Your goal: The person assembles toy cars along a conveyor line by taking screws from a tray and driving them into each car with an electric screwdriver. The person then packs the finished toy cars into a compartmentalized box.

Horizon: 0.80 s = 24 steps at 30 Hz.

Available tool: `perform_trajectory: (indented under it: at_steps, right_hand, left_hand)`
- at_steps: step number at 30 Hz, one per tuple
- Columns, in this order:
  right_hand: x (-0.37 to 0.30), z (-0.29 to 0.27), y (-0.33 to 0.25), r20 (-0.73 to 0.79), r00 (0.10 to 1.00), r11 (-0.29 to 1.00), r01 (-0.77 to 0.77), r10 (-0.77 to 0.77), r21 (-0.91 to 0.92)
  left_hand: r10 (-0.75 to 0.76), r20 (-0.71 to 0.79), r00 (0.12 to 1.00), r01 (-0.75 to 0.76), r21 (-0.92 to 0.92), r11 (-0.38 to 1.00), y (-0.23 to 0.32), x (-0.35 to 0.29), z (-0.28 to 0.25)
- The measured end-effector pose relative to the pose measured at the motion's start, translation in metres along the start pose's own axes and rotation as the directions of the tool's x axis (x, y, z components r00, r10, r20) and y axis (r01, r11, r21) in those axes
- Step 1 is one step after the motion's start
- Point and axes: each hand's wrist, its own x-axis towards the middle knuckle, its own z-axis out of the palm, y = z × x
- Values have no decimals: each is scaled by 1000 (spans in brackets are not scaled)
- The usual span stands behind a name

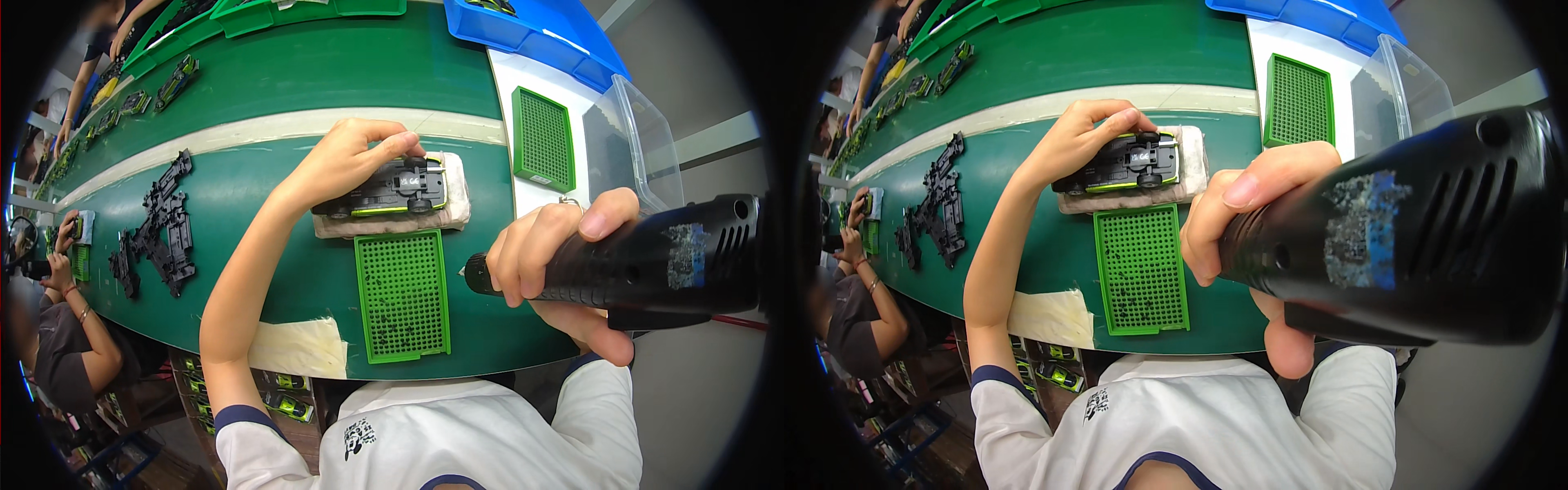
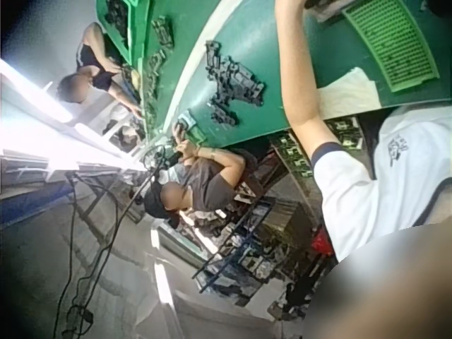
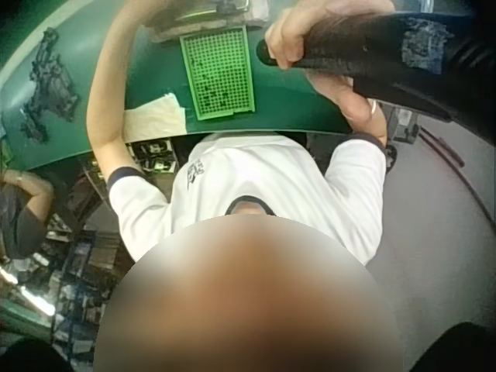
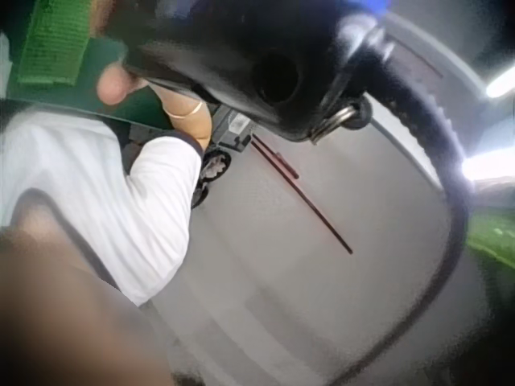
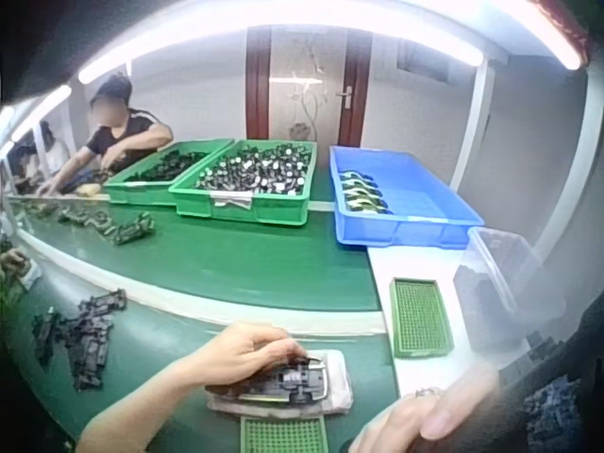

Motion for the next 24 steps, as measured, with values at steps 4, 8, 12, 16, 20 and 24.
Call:
perform_trajectory:
  at_steps: [4, 8, 12, 16, 20, 24]
  right_hand:
    - [-1, 4, 6, -19, 1000, 999, 9, -8, 33]
    - [-5, 5, 8, -16, 999, 998, -49, 50, 47]
    - [-11, -1, 9, 73, 966, 956, -257, 249, 138]
    - [-15, -1, 18, 83, 957, 956, -285, 279, 75]
    - [-13, -1, 26, 84, 982, 979, -178, 170, 101]
    - [-16, 6, 23, 55, 983, 984, -179, 177, 18]
  left_hand:
    - [99, 30, 995, -101, 50, 994, -2, 3, 0]
    - [111, -2, 994, -110, 38, 993, -6, 3, 1]
    - [67, 7, 998, -67, 23, 997, -6, 2, 1]
    - [100, -33, 994, -100, 6, 995, -10, 3, 3]
    - [73, -34, 997, -73, -2, 997, -9, 3, 3]
    - [74, -45, 996, -76, -39, 996, -9, 2, 1]
